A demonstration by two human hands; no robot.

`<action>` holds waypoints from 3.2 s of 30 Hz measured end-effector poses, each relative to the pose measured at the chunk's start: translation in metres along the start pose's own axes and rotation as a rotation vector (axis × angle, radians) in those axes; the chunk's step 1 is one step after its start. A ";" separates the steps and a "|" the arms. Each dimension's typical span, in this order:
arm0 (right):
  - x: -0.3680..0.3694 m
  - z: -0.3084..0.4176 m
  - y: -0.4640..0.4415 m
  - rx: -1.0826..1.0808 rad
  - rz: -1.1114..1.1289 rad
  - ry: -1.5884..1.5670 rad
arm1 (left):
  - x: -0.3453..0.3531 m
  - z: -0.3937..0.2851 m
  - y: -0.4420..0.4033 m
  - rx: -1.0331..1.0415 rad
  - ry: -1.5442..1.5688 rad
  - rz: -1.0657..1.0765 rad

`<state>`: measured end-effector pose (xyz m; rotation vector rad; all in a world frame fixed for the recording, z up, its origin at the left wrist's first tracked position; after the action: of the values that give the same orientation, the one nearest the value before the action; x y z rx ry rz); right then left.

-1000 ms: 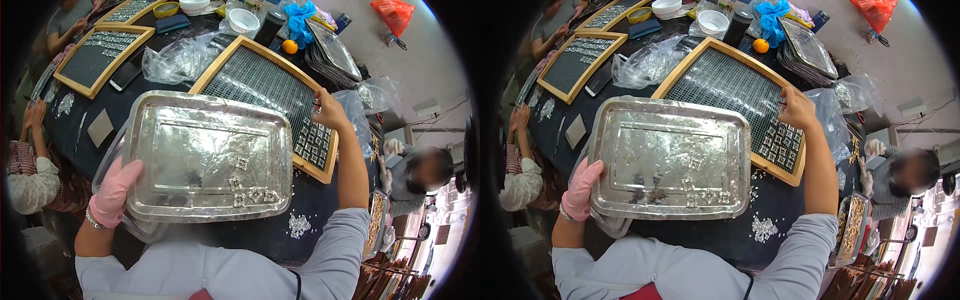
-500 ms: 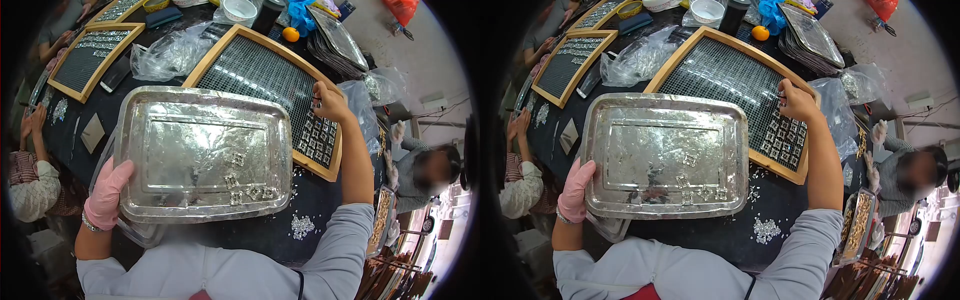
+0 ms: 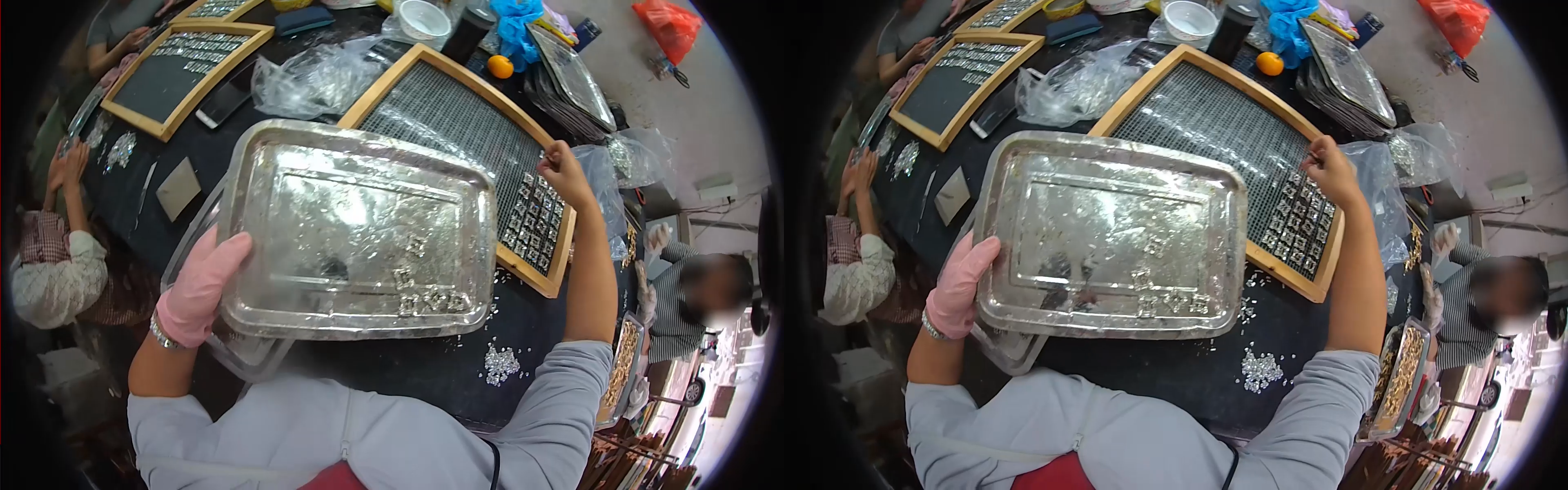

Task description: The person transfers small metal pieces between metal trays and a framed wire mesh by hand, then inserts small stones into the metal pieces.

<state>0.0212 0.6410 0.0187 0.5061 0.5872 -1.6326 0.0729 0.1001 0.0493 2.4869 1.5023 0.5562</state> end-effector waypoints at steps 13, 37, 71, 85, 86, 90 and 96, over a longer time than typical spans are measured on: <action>0.088 0.196 0.103 -0.251 0.162 -0.045 | -0.001 0.001 0.007 -0.007 -0.052 0.049; 0.143 0.249 0.129 -0.568 0.703 0.220 | -0.010 0.002 0.018 -0.021 0.019 0.197; 0.054 0.166 0.061 -0.305 0.177 0.384 | -0.004 0.004 0.002 -0.067 -0.077 0.125; 0.006 0.020 -0.022 0.027 0.166 0.501 | -0.008 0.001 -0.010 -0.054 -0.025 -0.001; 0.006 0.019 -0.022 0.032 0.171 0.511 | -0.008 0.000 -0.011 -0.057 -0.028 0.003; 0.005 0.016 -0.020 0.045 0.127 0.463 | -0.007 0.001 -0.014 -0.052 -0.029 -0.005; -0.006 -0.019 -0.028 0.045 0.174 0.103 | -0.009 0.004 -0.015 -0.050 -0.018 0.038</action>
<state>-0.0056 0.6603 0.0106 0.6596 0.5680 -1.4633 0.0583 0.0989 0.0388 2.4806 1.4202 0.5681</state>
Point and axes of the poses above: each hand's wrist, its own y-axis away from the middle knuckle, its own x-axis out of the palm, z = x × y, the point moved 3 cm from there along -y, towards the middle knuckle, and after that the axes turned 12 degrees about -y, right-handed, at the moved point
